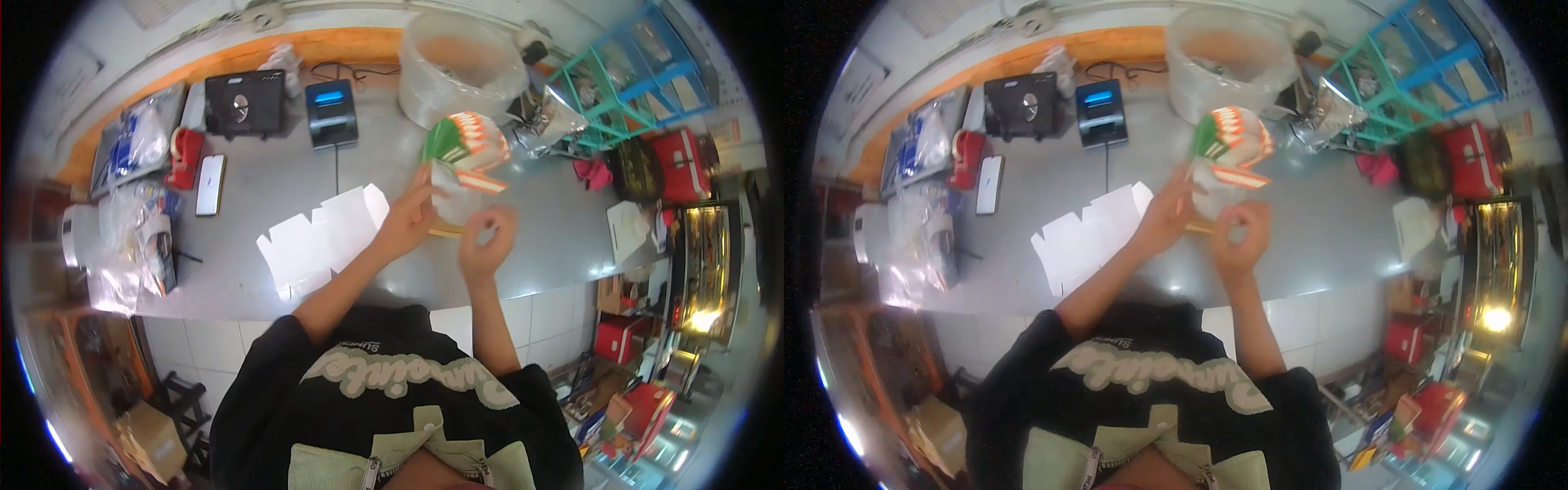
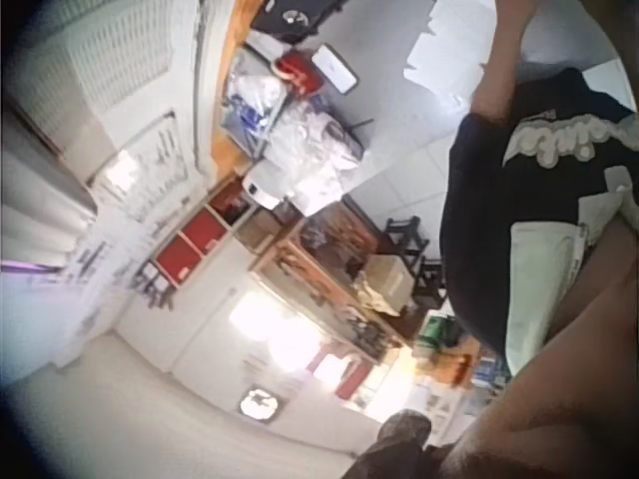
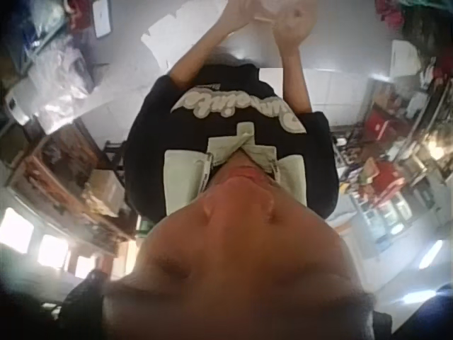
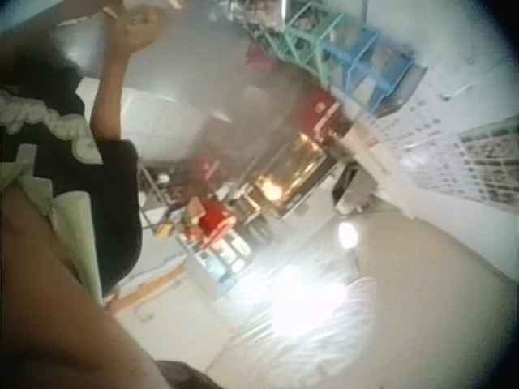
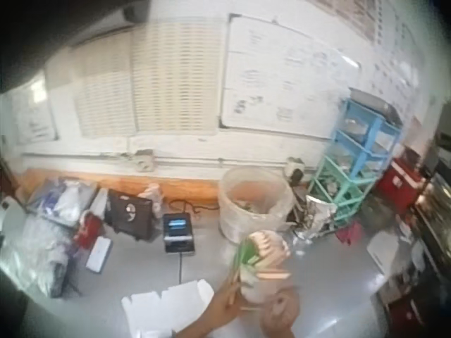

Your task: The person repeatedly folds flat white cardboard pieces into small rectangular boxes and secures them with colorful adhesive strips. The person handles the boxes one at a time, folds the sides, applies the strips, and stacks the finished boxes on the counter.

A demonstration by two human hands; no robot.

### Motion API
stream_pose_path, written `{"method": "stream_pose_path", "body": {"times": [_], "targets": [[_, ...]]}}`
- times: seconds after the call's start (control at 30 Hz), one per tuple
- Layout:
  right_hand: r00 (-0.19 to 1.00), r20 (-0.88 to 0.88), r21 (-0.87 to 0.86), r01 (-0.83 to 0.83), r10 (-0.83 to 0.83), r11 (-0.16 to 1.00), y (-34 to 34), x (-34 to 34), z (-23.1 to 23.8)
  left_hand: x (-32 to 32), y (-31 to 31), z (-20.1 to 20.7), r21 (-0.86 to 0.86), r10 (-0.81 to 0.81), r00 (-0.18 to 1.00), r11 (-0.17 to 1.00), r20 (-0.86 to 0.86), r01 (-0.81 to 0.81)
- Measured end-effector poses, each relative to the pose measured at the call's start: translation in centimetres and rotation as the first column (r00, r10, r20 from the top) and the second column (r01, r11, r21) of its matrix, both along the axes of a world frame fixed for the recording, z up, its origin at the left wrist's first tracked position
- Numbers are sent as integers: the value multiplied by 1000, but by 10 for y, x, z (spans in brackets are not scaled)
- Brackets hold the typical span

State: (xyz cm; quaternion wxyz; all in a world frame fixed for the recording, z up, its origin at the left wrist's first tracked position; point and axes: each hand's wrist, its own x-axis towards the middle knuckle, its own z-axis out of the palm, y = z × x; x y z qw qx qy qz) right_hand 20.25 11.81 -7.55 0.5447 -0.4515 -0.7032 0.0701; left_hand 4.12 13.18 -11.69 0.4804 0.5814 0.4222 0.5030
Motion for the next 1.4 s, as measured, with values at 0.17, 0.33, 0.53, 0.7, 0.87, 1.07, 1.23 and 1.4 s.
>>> {"method": "stream_pose_path", "body": {"times": [0.17, 0.33, 0.53, 0.7, 0.87, 1.07, 1.23, 1.4], "targets": [[938, -38, -457, -324, 345, 829, -50, -68, -53, -108, -102, -44, 46, 411, 808, 900, -423, -434], [969, 161, -587, -59, 189, 807, -21, -98, -158, -177, -183, -82, 24, 518, 345, 579, -782, -815], [907, 269, -767, -2, 324, 641, -4, -112, -155, -182, -189, -103, -221, 634, 515, 486, -576, -846], [746, 614, -418, 30, 258, 908, -21, -117, -150, -174, -192, -82, -155, 630, 528, 548, -570, -822], [847, 384, -720, 26, 367, 693, -11, -124, -107, -157, -184, -47, 19, 511, 388, 622, -767, -783], [804, -306, -825, -491, 509, 280, 28, -102, -92, -166, -118, -14, 291, 526, 577, 843, -625, -453], [523, -439, -671, -731, 730, 121, 17, -90, -7, -187, -45, 50, -204, -136, 813, 979, -566, 21], [680, -341, -665, -663, 649, 345, 6, -70, -3, -149, -42, 61, -99, -253, 698, 962, -670, 253]]}}
